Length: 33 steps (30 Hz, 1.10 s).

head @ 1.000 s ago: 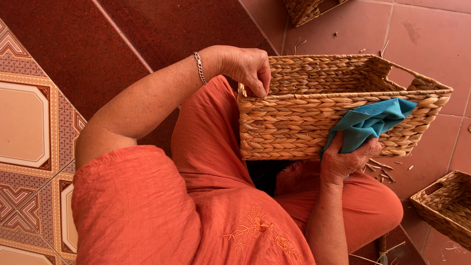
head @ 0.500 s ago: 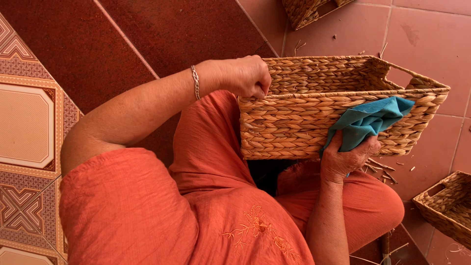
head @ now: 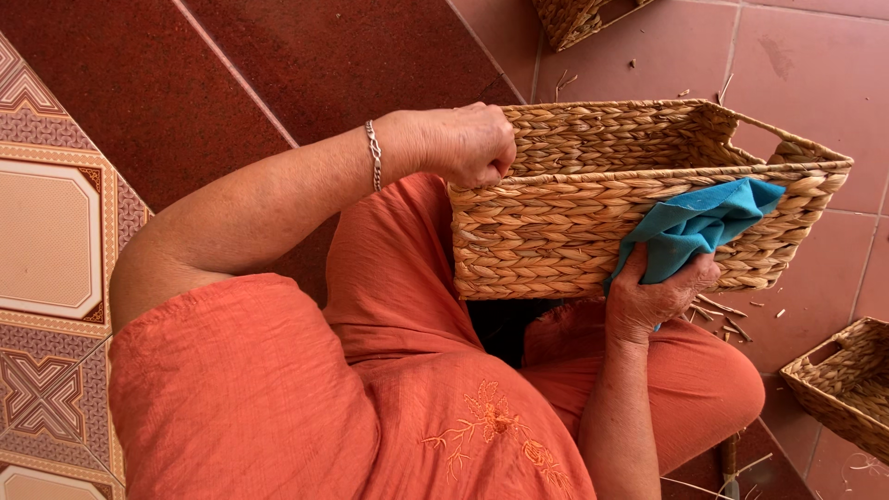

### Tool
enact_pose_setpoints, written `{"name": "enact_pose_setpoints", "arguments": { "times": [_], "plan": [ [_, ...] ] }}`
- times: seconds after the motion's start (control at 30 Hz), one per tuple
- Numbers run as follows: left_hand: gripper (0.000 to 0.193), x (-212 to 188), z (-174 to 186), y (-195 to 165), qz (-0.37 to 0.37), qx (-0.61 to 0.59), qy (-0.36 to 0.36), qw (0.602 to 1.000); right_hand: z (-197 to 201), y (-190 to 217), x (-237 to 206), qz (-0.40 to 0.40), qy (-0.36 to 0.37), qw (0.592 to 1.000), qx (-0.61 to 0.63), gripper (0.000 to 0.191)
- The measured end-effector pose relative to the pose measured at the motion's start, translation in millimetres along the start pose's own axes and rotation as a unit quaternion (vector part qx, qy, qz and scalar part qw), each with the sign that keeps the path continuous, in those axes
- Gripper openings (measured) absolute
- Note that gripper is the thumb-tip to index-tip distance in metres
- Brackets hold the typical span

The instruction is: The person sits on the floor and wipes the exterior and interior surfaces of woven baskets using a blue cloth. They rotate the baskets to clean all sides and the inside, then place the cleaned basket aside and pick up another one to repeat the process.

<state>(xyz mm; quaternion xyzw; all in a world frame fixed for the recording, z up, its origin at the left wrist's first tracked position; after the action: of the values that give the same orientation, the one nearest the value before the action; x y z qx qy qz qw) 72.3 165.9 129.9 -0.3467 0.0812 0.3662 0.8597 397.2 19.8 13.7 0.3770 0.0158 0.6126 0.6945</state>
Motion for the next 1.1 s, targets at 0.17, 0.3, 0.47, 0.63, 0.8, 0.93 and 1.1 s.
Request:
{"name": "enact_pose_setpoints", "arguments": {
  "times": [0.17,0.3,0.47,0.63,0.8,0.93,1.1],
  "plan": [
    [0.025,0,-13,-7,-0.024,0.136,0.004,0.990,0,2,0,-0.007,-0.002,1.000,0.005,0.074],
    [0.019,-1,-19,-11,-0.027,0.178,-0.003,0.984,3,7,2,0.011,-0.011,1.000,-0.009,0.072],
    [0.007,-2,-18,-19,-0.028,0.193,-0.009,0.981,6,10,3,-0.011,-0.002,1.000,0.004,0.073],
    [0.011,1,-24,-23,0.003,0.214,0.002,0.977,7,14,6,-0.013,-0.002,1.000,0.010,0.076],
    [0.016,0,-50,-35,-0.039,0.413,-0.074,0.907,5,16,7,-0.010,-0.004,1.000,0.030,0.074],
    [0.018,-4,-57,-37,-0.023,0.490,-0.165,0.856,5,16,9,-0.003,-0.010,1.000,-0.013,0.076],
    [0.009,-21,-46,-21,-0.011,0.193,-0.229,0.954,8,18,10,-0.013,-0.017,1.000,-0.013,0.076]
  ]
}}
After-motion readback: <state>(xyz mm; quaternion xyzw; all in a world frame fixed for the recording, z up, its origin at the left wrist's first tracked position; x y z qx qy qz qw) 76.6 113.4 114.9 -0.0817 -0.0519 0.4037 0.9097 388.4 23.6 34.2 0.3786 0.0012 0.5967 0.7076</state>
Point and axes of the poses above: each hand's wrist, its own x-axis towards the middle knuckle, its own z-axis out of the back of the hand, y = z × x, the point moved 3 cm from there along x, towards the middle knuckle
